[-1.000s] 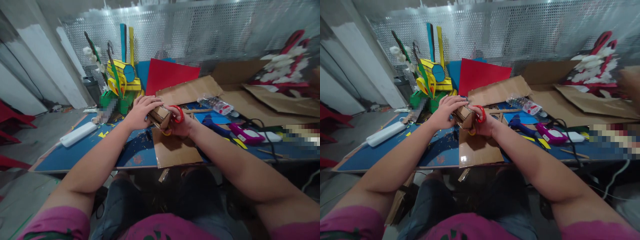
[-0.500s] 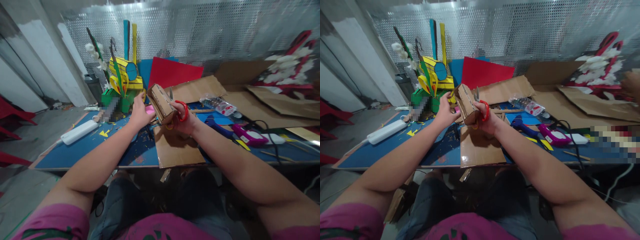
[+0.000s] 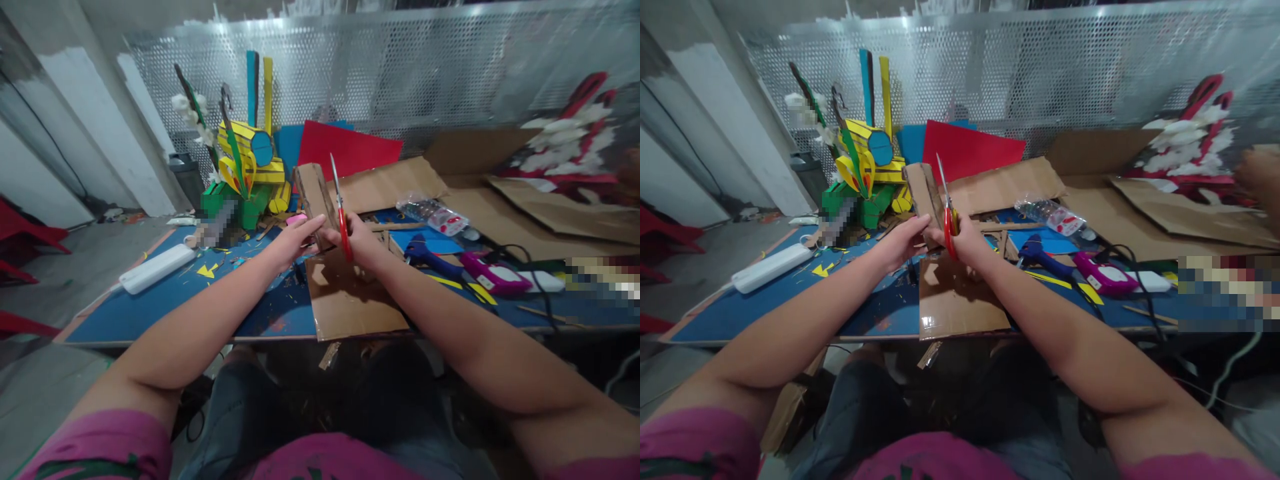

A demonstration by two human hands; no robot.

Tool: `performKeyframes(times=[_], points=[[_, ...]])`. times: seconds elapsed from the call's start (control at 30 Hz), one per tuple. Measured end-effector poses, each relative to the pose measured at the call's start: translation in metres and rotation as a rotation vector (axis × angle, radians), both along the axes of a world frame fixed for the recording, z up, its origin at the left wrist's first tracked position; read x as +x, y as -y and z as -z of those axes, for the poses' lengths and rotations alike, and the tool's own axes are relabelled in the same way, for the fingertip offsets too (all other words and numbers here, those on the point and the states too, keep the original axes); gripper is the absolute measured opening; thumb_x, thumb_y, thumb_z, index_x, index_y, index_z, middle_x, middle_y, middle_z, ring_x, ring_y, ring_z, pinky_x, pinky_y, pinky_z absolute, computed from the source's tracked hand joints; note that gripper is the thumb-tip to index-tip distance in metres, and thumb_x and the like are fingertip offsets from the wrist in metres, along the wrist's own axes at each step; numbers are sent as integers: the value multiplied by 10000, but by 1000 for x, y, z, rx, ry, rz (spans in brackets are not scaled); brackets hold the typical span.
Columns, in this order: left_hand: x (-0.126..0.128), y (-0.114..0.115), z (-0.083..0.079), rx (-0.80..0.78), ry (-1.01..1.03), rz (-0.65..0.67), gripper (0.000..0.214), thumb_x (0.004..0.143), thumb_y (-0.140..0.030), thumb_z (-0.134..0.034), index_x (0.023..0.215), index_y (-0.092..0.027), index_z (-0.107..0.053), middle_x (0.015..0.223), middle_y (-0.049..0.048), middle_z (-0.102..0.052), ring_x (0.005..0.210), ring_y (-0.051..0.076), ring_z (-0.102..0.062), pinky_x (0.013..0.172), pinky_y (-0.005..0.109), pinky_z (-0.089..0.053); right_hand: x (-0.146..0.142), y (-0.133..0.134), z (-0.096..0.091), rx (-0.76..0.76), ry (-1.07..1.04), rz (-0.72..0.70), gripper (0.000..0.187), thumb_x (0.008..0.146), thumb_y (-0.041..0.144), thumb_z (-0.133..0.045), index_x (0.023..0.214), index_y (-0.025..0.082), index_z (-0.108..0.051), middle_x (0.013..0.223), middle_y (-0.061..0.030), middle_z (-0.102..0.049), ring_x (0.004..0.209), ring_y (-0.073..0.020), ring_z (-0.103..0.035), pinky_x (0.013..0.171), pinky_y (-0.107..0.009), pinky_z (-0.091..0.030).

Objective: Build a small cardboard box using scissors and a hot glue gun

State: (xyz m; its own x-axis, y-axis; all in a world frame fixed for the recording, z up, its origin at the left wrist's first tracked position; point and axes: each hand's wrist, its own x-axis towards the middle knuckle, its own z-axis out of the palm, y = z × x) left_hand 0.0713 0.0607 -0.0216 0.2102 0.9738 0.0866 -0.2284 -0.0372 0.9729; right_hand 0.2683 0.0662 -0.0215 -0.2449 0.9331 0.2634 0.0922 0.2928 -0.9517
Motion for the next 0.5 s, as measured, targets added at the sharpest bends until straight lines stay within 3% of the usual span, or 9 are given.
performKeyframes(times=[0.13,0.27,0.37,0.5], points=[[-3,-9,1,14,18,-47,512,770,-592,-984,1043,-209,-781,997,71,-845,961,275,-823,894,400,-668,-2,4,-3,106,24,89,677,694,678,-991,1096,251,-653,958,-17,-715,985,-265,-672,842,-373,-574],[-17,-25,-1,36,174,-15,563,879,-692,-816,1151,-199,-801,1070,121,-866,1097,365,-834,977,496,-690,2,5,-15,24,-88,30,671,745,822,-881,1005,247,-653,991,-59,-726,921,-248,-692,689,-326,-521],[-28,-31,-8,146,284,-65,596,891,-702,-769,1233,-215,-796,1209,119,-864,1179,354,-824,984,477,-703,9,3,-21,-33,-38,11,766,661,920,-863,939,234,-665,904,-69,-719,815,-231,-658,594,-308,-441],[-34,-28,-16,321,349,-158,587,870,-696,-761,1217,-222,-781,1319,91,-845,1308,339,-785,1072,456,-678,14,4,-18,117,144,22,671,744,852,-861,897,216,-712,795,-22,-656,753,-204,-567,657,-324,-420]])
